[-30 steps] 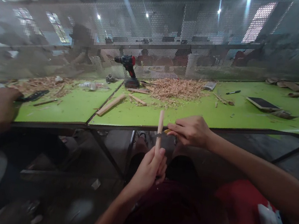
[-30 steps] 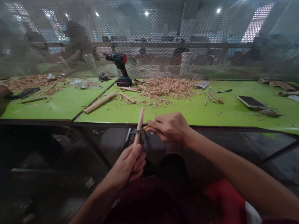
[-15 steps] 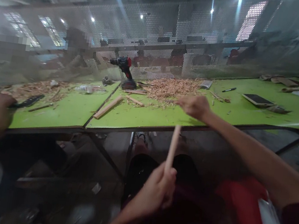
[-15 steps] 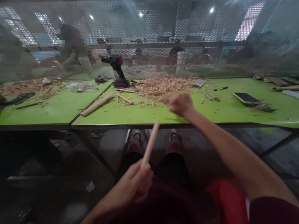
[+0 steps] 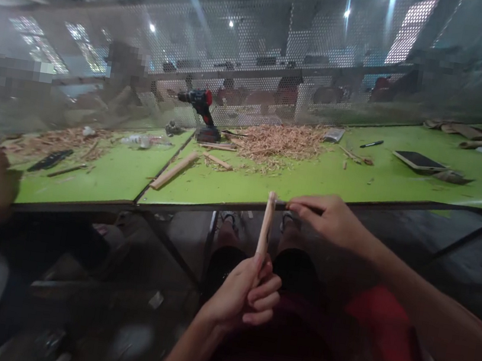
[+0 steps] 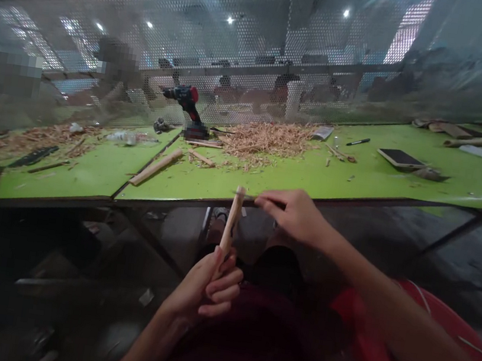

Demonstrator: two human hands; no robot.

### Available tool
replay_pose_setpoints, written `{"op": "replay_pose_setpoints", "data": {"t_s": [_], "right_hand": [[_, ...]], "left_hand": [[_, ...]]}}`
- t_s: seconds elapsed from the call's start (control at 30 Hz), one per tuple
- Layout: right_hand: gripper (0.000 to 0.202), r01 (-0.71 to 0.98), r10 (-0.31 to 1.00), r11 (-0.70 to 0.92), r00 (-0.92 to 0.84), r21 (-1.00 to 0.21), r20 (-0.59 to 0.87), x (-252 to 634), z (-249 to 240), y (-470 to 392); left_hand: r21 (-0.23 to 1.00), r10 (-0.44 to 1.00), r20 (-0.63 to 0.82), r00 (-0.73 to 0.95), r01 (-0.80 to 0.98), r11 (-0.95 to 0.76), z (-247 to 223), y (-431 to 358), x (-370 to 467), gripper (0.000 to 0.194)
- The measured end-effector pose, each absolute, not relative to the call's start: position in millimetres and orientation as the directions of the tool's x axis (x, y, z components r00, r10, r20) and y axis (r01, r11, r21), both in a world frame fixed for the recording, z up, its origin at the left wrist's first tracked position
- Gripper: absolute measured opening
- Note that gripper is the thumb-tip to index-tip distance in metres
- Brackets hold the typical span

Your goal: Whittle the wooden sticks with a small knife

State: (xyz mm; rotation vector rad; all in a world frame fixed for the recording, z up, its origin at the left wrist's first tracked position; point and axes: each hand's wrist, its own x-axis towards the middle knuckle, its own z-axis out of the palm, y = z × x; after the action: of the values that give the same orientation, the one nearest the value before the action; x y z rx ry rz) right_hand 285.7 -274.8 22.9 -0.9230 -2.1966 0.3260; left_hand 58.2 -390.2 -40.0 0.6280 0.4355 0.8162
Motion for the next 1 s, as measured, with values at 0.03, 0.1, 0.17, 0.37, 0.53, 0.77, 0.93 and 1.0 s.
{"op": "replay_pose_setpoints", "data": {"t_s": [0.03,0.1,0.17,0.37,0.53,0.77,0.93,1.0], "right_hand": [[0.033,0.522,0.665,0.744,-0.516,-0.417,0.541,279.3,18.1,-284.4],[0.033,0.551,0.583,0.794,-0.57,-0.256,0.579,269.4,10.5,-299.5],[0.034,0.575,0.501,0.813,-0.613,-0.089,0.611,264.1,6.5,-307.6],[0.037,0.559,0.322,0.814,-0.661,0.157,0.678,268.4,11.5,-292.4],[0.048,0.549,0.368,0.829,-0.677,0.105,0.638,272.1,11.8,-271.1],[0.053,0.559,0.431,0.822,-0.736,0.11,0.523,268.2,13.5,-247.5],[0.043,0.588,0.486,0.802,-0.745,0.106,0.457,261.1,14.8,-235.3],[0.037,0.59,0.498,0.803,-0.744,0.088,0.446,255.9,14.6,-234.2]], "left_hand": [[0.673,0.783,-0.117,0.61,-0.532,0.515,-40.7,-390.7,58.3,0.067],[0.693,0.803,-0.099,0.588,-0.539,0.48,-42.4,-390.4,59.3,0.065],[0.713,0.818,-0.056,0.572,-0.551,0.434,-45.2,-389.0,61.2,0.063],[0.789,0.841,0.043,0.54,-0.535,0.304,-56.5,-386.2,67.5,0.064],[0.837,0.877,-0.021,0.48,-0.471,0.278,-54.9,-386.0,65.7,0.065],[0.858,0.912,-0.068,0.405,-0.443,0.261,-49.2,-381.0,61.1,0.072],[0.842,0.92,-0.085,0.382,-0.466,0.272,-50.2,-375.4,57.4,0.072],[0.838,0.925,-0.098,0.368,-0.471,0.277,-52.7,-372.4,56.2,0.072]]}}
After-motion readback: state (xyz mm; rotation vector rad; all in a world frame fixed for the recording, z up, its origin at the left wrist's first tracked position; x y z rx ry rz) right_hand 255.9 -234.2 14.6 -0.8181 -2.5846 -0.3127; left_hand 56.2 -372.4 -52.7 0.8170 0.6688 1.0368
